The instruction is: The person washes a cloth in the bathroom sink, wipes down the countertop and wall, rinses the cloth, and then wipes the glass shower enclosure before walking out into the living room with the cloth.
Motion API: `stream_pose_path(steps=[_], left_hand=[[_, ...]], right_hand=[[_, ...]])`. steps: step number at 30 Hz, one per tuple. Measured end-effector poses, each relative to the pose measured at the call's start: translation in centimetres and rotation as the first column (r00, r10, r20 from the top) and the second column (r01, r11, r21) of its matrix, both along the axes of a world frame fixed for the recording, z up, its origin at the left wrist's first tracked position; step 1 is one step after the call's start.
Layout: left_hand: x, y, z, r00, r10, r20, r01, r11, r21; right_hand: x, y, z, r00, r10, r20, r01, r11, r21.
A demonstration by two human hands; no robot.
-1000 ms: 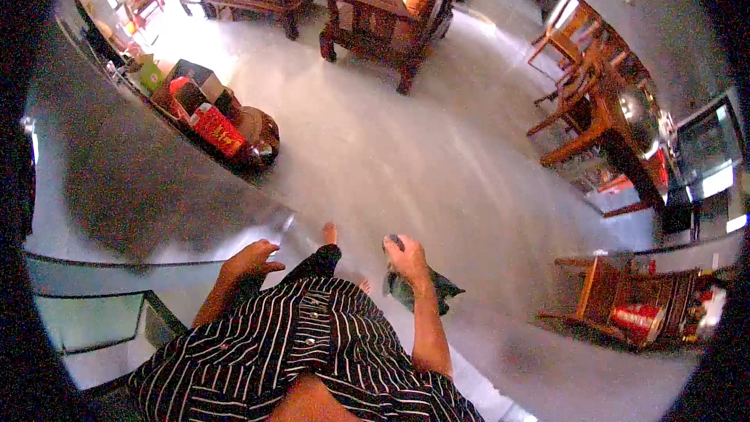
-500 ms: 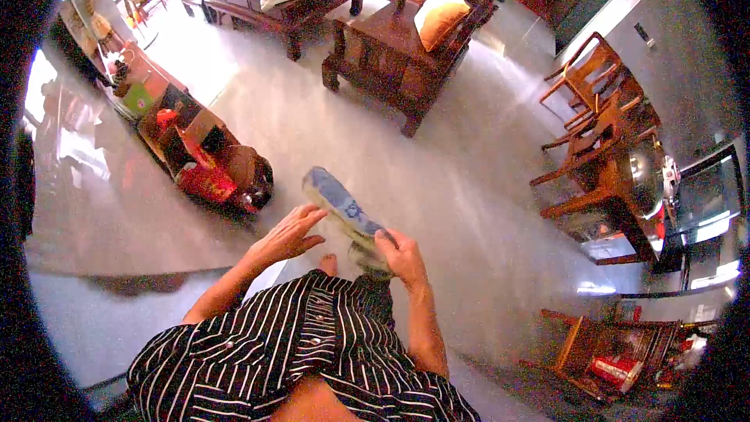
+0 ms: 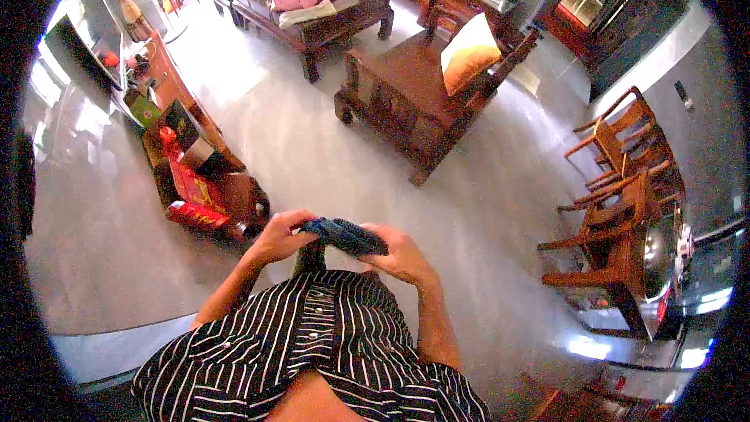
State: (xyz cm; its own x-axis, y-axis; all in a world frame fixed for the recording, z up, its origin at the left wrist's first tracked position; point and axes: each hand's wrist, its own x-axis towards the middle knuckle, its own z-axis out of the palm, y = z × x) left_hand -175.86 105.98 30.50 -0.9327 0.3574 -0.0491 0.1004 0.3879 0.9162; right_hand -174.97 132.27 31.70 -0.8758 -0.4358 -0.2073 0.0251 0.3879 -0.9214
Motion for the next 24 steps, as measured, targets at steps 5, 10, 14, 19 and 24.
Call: stream_pose_path(steps=[5, 10, 14, 19, 24], left_hand=[[-5.5, 5.8, 2.5, 1.0, 0.001, 0.004, -0.002, 0.997, 0.077], [-11.3, 6.7, 1.8, 0.98, 0.091, -0.174, -0.081, 0.995, 0.063], [-16.6, 5.8, 0.3, 0.969, 0.126, -0.212, -0.118, 0.992, 0.05], [-24.3, 4.5, -2.6, 0.996, 0.032, -0.081, -0.029, 0.999, 0.044], [-32.0, 3.1, -1.6, 0.993, -0.118, 0.003, 0.118, 0.992, -0.038]], right_hand=[[-7.1, 0.6, 0.0, 0.947, 0.16, -0.278, -0.163, 0.987, 0.01], [-13.4, 2.3, -1.4, 0.999, 0.052, -0.01, -0.053, 0.991, -0.126], [-18.7, 3.9, 1.0, 0.973, -0.215, 0.08, 0.228, 0.867, -0.442], [-27.8, 2.9, 1.8, 0.883, -0.442, 0.157, 0.461, 0.753, -0.471], [-36.1, -0.8, 1.6, 0.947, -0.296, -0.127, 0.27, 0.944, -0.189]])
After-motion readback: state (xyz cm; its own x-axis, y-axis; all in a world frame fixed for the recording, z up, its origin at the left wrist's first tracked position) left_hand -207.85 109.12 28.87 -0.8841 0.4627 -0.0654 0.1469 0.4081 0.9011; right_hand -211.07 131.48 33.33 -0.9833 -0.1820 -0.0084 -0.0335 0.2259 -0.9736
